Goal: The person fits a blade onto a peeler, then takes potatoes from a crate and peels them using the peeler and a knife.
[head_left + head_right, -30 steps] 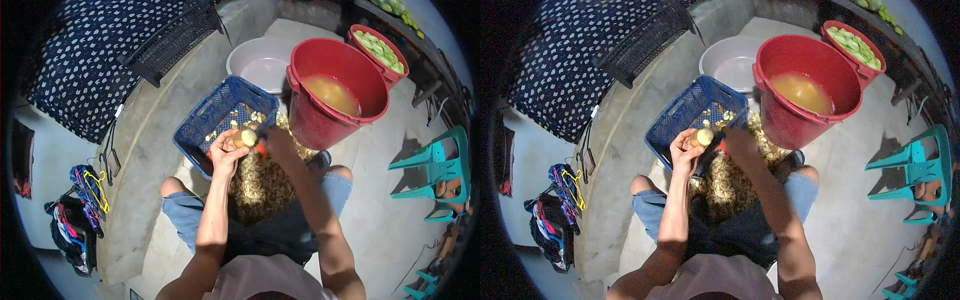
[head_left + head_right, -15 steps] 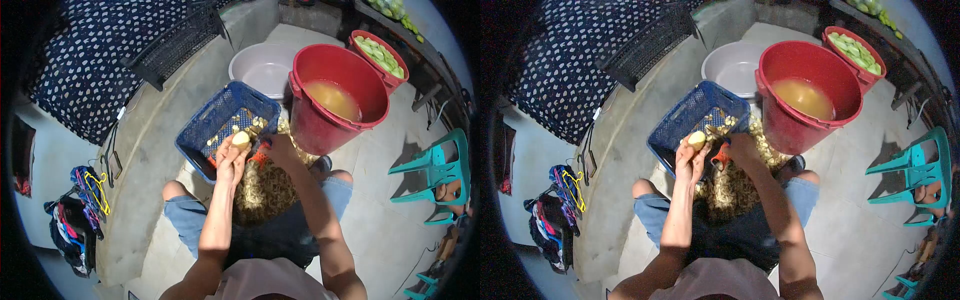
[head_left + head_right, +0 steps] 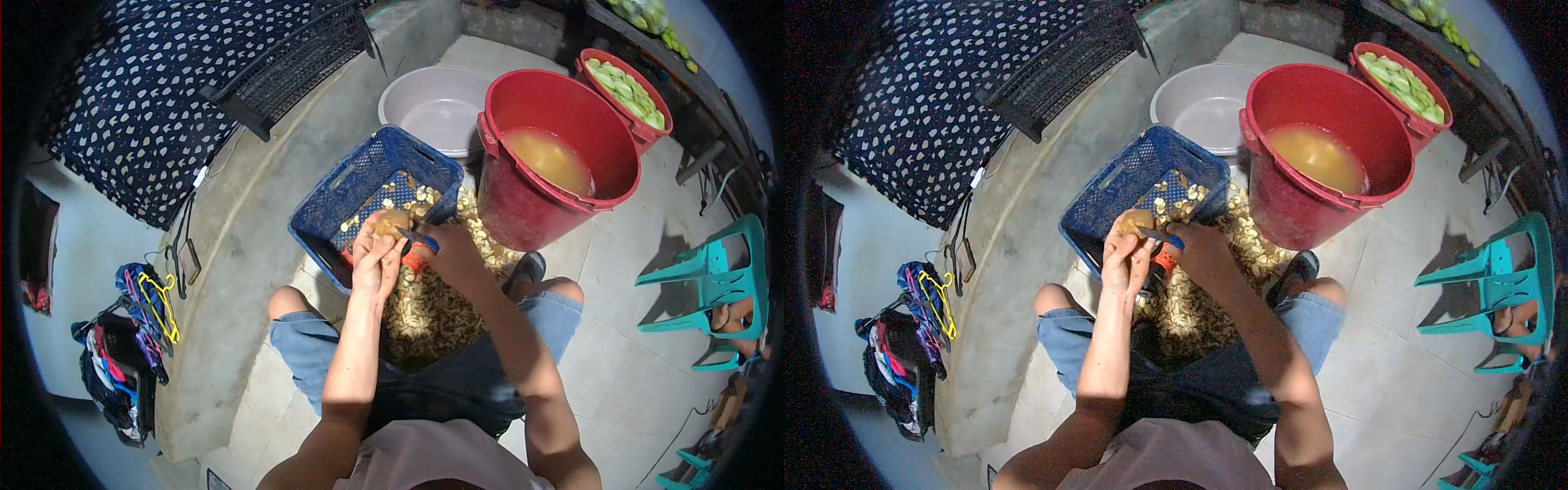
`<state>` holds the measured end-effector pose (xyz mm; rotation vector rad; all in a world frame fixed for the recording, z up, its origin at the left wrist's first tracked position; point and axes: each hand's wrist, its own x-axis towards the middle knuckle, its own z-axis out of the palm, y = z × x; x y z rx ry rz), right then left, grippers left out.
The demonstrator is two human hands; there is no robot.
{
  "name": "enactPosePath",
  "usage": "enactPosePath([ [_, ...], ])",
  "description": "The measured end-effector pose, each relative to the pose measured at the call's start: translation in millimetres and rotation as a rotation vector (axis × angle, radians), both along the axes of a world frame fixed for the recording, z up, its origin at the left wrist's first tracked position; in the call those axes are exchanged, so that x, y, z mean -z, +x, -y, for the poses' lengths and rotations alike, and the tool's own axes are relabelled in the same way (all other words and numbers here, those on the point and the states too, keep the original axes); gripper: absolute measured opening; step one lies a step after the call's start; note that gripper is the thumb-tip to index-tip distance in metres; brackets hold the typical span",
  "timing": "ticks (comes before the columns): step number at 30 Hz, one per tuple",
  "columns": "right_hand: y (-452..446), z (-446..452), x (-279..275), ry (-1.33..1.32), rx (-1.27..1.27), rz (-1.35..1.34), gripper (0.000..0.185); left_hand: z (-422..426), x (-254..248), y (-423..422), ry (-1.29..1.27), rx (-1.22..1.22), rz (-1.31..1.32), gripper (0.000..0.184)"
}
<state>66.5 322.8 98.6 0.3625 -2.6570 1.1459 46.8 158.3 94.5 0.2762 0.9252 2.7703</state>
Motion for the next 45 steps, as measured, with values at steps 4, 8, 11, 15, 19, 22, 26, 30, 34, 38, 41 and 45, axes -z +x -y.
enactPosePath([
  [4,1,3,0,-0.021,0.043,-0.033,0.029,-9,6,3,-0.032,-0.041,-0.018,0.043],
  [8,-1,3,0,-0.062,0.088,-0.085,0.029,-12,9,4,-0.077,-0.068,-0.065,0.044],
  [11,-12,-10,36,-0.053,0.077,-0.058,0.03,-10,8,11,-0.029,-0.029,-0.069,0.046],
  [15,-13,-12,26,-0.039,0.076,0.016,0.034,-8,-4,6,0.022,0.02,-0.072,0.052],
  [19,-16,-19,21,0.041,0.145,0.163,0.042,1,-8,4,0.045,0.058,0.005,0.054],
  [22,-13,-32,16,-0.024,0.206,0.166,0.038,9,-7,3,0.08,0.098,0.071,0.053],
  [26,-30,-51,30,-0.472,0.03,-0.036,0.038,20,8,9,-0.083,-0.058,0.118,0.05],
  [30,-40,-48,29,-0.759,-0.065,0.158,0.037,23,6,16,-0.151,0.041,0.115,0.047],
  [34,-27,-31,1,-0.687,-0.056,0.271,0.047,23,13,20,-0.243,0.103,0.121,0.043],
  [38,-27,-29,-13,-0.514,-0.025,0.309,0.05,33,14,21,-0.316,0.165,0.093,0.042],
  [41,-29,-28,-5,-0.508,-0.05,0.214,0.05,38,19,22,-0.377,0.213,0.059,0.044],
  [45,-29,-31,-10,-0.457,-0.056,0.206,0.049,36,23,20,-0.467,0.221,0.051,0.048],
])
